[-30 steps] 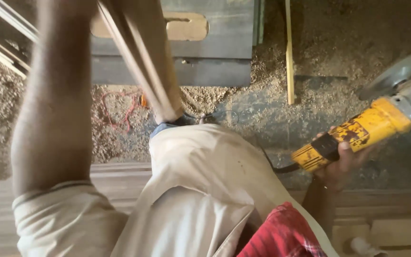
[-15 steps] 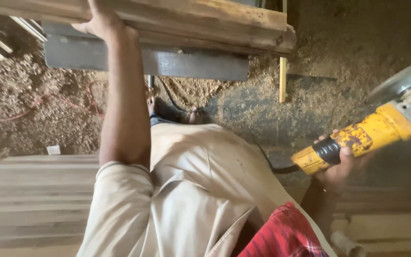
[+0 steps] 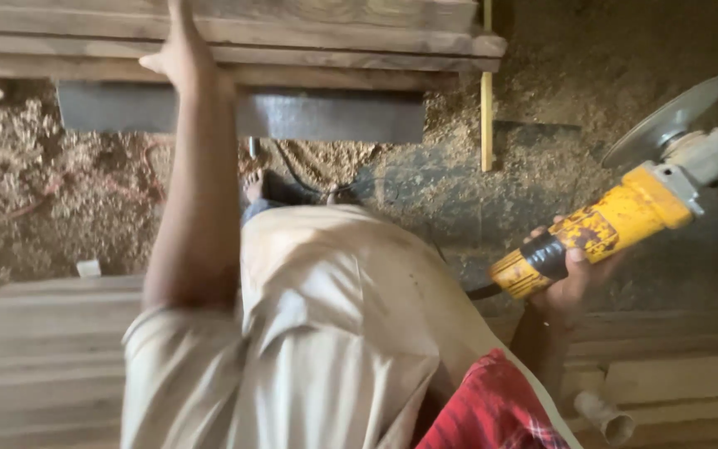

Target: The person uses a handheld angle grinder to smooth the edges and surfaces of small rectangular wooden blocks. They repeatedly grind the wood pieces, occasionally pausing to inspect the work before continuing the process.

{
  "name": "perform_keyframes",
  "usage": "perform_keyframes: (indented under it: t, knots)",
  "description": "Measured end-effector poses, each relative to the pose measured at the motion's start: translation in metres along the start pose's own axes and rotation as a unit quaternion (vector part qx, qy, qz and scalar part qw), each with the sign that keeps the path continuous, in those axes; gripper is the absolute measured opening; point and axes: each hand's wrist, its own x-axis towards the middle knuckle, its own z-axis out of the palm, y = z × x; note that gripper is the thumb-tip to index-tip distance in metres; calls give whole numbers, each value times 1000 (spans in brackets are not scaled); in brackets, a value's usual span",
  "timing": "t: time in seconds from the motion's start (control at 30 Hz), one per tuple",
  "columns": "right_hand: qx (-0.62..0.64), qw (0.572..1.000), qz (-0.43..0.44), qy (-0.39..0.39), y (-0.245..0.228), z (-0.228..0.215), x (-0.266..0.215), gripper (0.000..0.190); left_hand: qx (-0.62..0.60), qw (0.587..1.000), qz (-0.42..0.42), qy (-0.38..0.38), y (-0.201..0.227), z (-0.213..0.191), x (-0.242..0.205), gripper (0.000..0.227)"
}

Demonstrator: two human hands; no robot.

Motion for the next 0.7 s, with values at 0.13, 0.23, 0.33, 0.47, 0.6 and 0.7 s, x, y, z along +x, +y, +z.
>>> perform_keyframes:
  t: [0.13,0.23,0.33,0.47,0.6,0.7]
  knots:
    - [2,1000,21,-6,2,15,3,91,425,854,292,-73,-9,-49,-34,112]
    - [-2,998,56,-5,-3,30,16,94,697,611,344,-150,10,-46,-27,106]
    - [-52,995,50,-71,1,47,22,84,694,602,366,-149,-9,-57,-28,122]
    - [-167,973,64,-146,9,66,33,81,632,632,423,-151,-15,-81,-22,110]
    - [-301,909,97,-271,20,115,51,83,534,703,377,-281,-49,-78,-85,88]
    - [-359,851,133,-360,46,168,51,85,295,763,-79,-570,-66,-70,-144,102]
